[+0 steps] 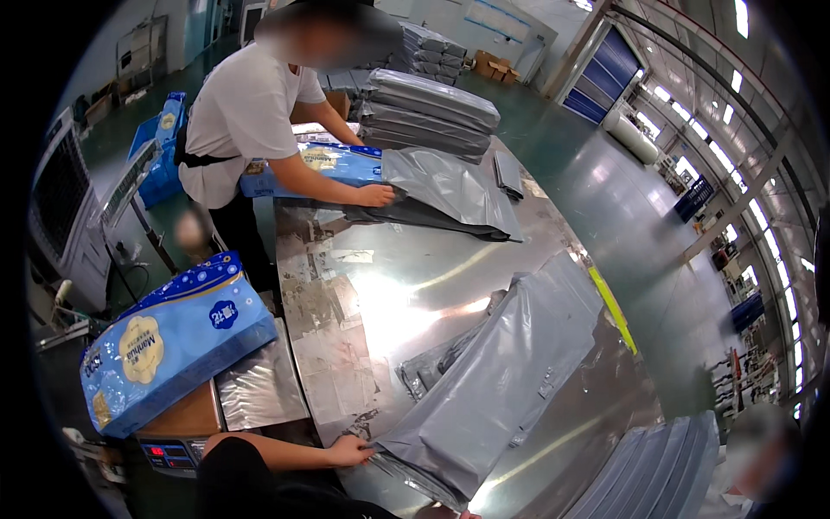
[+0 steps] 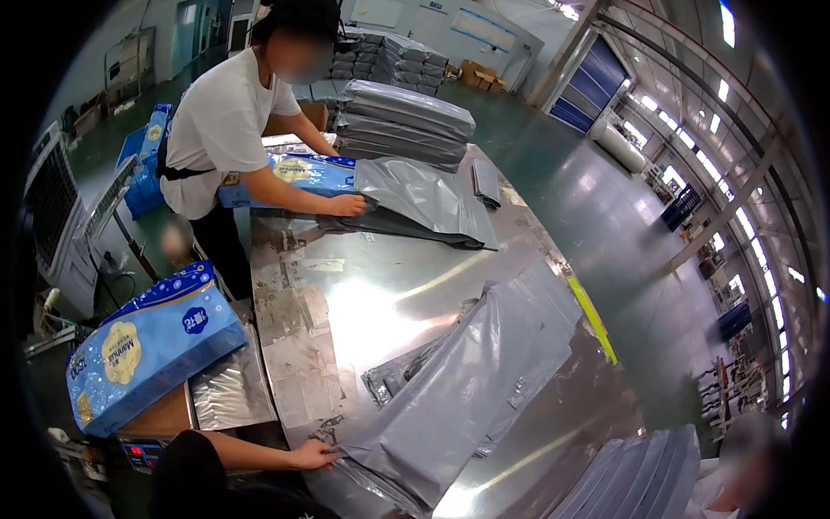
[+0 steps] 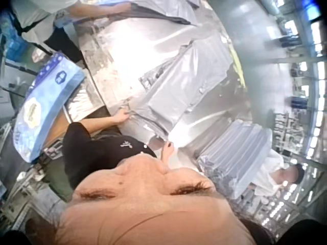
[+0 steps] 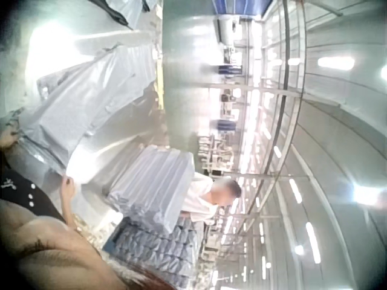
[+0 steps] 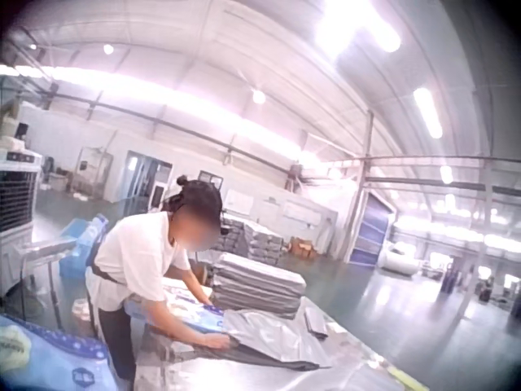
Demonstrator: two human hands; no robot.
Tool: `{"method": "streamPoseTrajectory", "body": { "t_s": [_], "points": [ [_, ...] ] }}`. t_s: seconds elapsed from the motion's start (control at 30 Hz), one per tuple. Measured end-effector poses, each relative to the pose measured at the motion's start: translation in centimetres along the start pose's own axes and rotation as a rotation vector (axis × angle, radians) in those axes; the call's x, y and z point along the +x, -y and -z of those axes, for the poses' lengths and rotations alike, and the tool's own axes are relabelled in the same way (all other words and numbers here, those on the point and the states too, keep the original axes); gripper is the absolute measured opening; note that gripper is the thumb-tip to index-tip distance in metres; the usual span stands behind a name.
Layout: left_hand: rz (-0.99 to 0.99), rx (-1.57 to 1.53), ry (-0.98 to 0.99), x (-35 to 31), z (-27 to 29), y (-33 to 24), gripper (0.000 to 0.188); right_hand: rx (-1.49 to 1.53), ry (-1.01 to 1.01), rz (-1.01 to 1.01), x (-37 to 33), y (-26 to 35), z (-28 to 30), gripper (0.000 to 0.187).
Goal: The person places blue packaged items into gray plastic bags on a metal table, folds the bags, and stacks them. They then pick up a cardboard box and walk through the warehouse, placing the box and a bundle of gray bags into a blue crate.
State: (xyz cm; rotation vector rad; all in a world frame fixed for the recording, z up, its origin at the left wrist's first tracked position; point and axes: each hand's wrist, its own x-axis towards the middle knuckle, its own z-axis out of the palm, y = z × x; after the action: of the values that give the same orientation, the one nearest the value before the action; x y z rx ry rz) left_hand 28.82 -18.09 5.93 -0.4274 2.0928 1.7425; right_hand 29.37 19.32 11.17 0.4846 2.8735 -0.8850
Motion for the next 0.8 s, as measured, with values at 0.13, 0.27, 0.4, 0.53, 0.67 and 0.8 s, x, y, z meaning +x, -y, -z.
{"method": "streamPoseTrajectory", "body": {
  "t_s": [0.13,0.27,0.4,0.53,0.67,0.8],
  "points": [
    [0.003,0.099,-0.148,-1.5,-0.2,0.0,0.022,0.110,-0.026,0.492,-3.0,5.3,-3.7,0.028],
    [-0.051,-0.106,-0.194,-1.2,-1.0,-0.6,0.023,0.043,0.368,0.765,-1.2,10.3,-8.8,0.041],
    [-0.054,0.006,-0.226,-2.4,-0.6,-2.3,0.020,0.006,0.163,0.803,0.9,14.0,-11.6,0.041],
    [-0.107,-0.185,-0.174,-3.4,-0.9,-3.1,0.017,-0.137,0.198,0.630,2.5,14.9,-9.6,0.030],
    [-0.130,-0.230,-0.117,-4.9,-1.1,-4.7,0.019,-0.063,0.063,0.843,4.6,13.1,-10.7,0.034],
    [-0.049,-0.215,0.066,-3.0,1.3,-0.7,0.019,-0.117,-0.027,0.930,2.5,10.7,-14.9,0.038]
  ]
}}
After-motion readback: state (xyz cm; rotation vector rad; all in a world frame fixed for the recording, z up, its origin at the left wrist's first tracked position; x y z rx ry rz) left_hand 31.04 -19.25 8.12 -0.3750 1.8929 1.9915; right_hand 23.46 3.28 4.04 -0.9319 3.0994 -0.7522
